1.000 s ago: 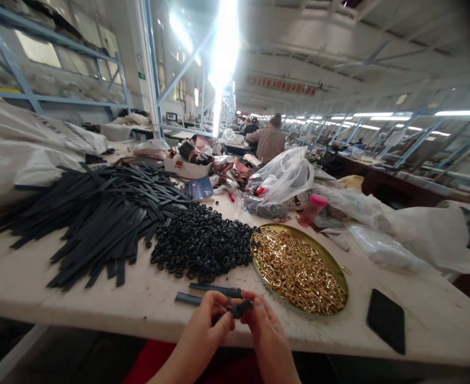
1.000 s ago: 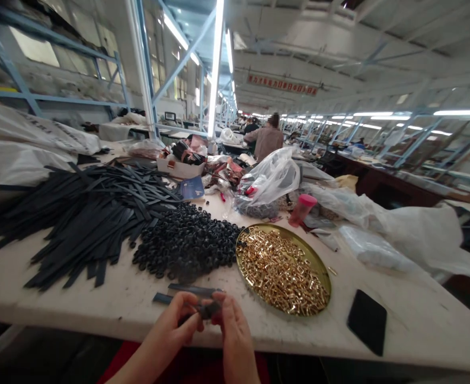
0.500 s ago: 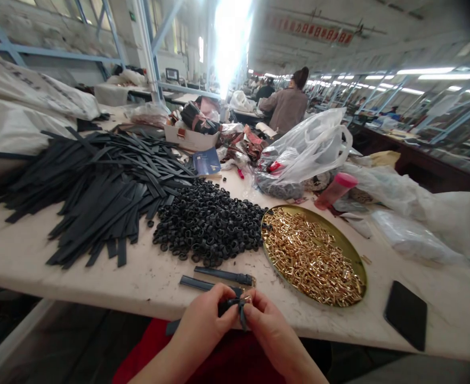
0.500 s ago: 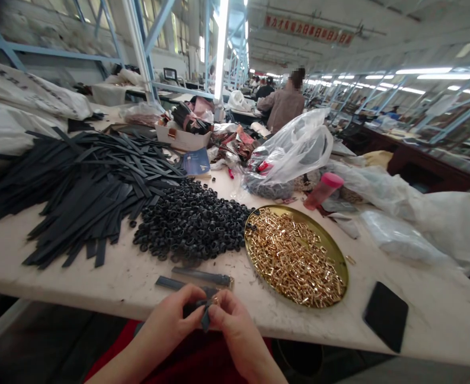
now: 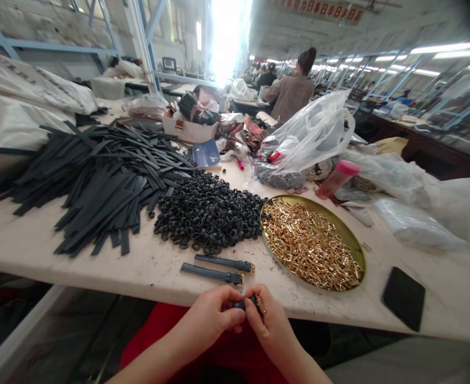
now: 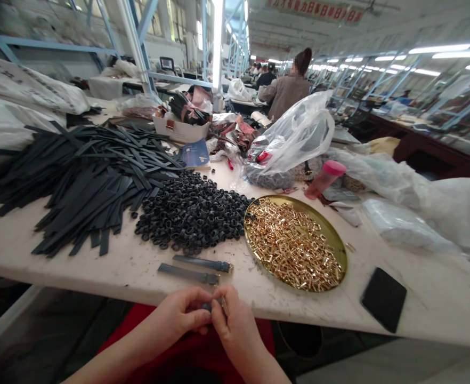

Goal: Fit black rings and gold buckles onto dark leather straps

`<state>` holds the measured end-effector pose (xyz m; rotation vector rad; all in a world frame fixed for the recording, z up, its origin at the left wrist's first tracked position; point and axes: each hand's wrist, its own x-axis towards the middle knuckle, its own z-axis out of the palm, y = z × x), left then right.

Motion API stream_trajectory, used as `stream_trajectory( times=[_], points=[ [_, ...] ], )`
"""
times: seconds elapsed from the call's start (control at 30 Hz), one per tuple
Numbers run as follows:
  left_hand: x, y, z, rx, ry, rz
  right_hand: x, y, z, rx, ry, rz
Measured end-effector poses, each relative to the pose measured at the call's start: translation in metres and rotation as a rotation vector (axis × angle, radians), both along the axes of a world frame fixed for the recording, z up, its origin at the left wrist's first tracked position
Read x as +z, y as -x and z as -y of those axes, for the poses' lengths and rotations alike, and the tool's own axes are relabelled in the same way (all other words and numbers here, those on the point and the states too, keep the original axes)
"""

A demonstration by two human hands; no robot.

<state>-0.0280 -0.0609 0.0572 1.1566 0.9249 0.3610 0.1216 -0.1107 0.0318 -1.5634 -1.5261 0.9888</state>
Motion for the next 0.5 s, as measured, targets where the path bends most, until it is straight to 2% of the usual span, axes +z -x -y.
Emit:
stream_trajectory(
  times=[0.13, 0.33, 0.5],
  points=[
    [-0.002, 0.001, 0.007, -0.011, 0.035, 0.049, 0.001, 0.003, 0.009, -0.027, 0.005, -0.007],
    [0.015, 0.006, 0.021, -0.032, 0.090, 0.093, 0.010, 0.002, 0.025, 0.115, -0.009, -0.056],
    [0.020, 0.010, 0.032, -0.076, 0.045, 0.080, 0.011, 0.007, 0.039, 0.068, -0.022, -0.164]
  ],
)
